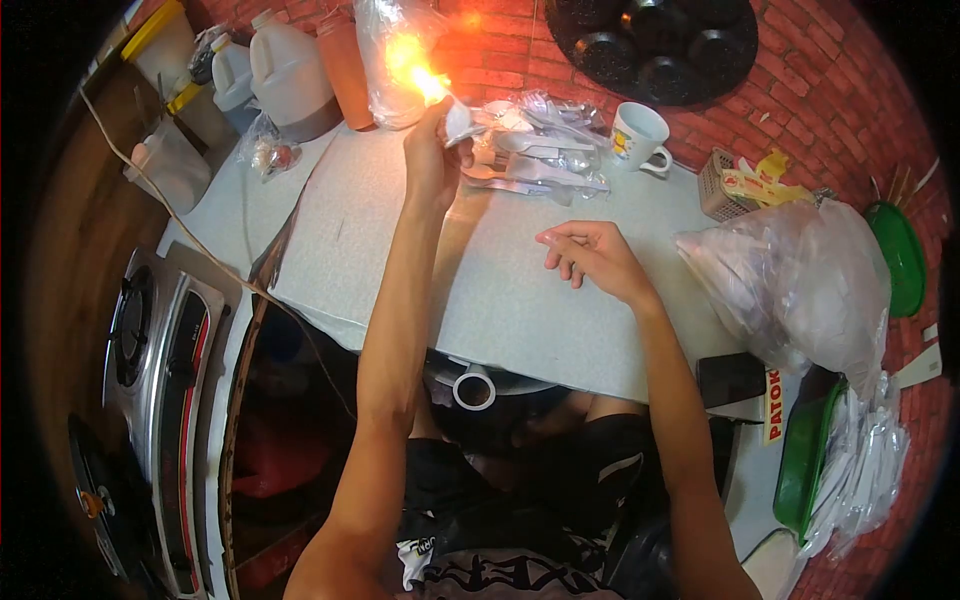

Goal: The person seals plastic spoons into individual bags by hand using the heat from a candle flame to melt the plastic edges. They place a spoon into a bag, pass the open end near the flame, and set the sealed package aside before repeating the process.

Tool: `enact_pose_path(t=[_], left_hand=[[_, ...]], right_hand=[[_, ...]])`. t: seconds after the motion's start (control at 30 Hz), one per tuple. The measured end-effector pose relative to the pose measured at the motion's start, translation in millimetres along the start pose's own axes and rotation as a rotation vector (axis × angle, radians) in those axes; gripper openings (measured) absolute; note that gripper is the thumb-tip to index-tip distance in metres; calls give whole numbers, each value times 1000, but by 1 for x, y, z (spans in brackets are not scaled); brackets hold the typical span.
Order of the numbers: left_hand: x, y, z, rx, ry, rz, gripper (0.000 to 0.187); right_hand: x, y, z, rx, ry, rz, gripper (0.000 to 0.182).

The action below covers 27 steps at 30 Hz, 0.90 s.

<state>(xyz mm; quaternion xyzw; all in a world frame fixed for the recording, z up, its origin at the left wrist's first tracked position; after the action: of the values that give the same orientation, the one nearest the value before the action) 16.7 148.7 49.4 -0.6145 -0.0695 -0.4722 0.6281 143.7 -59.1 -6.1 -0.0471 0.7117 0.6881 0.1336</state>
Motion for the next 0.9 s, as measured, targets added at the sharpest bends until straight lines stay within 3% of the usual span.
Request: enact_pose_path(t=[0.17,0.33,0.43,0.5,0.63,0.77,0.9], left_hand=[[-24,-11,1,102,-159,-30,32],[8,17,-7,-3,-62,133,33],[42,51,-25,-186,160,384,35],[70,77,-50,-359,542,580,34],[81,102,-79,-550,692,656,33],[80,113,-88,-604,759,682,33],[75,117,-88,-652,778,682,32]], right_hand=[[1,-3,0,34,30,-42,28],[-4,2,-1,-15,-56,29,31],[-27,-6,2,-33,-205,85,28],[-51,-9,-3,-90,-421,166,29],[-85,-6,-17,-117,-635,262,30],[-87,2,-23,-88,-621,385,31],[-70,7,-17,-63,-440,338,33]])
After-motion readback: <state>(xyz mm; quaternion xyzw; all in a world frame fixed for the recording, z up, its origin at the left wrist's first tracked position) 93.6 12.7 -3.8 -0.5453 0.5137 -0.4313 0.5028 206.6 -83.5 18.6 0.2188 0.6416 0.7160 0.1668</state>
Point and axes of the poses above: each hand's wrist, its own z-axis towards the middle knuckle, its own x-axis out of the palm, y = z × x, the point moved 8 cm from there along z, towards the middle knuckle, and after that the axes turned 5 degrees about -z, right-handed, at the moved point
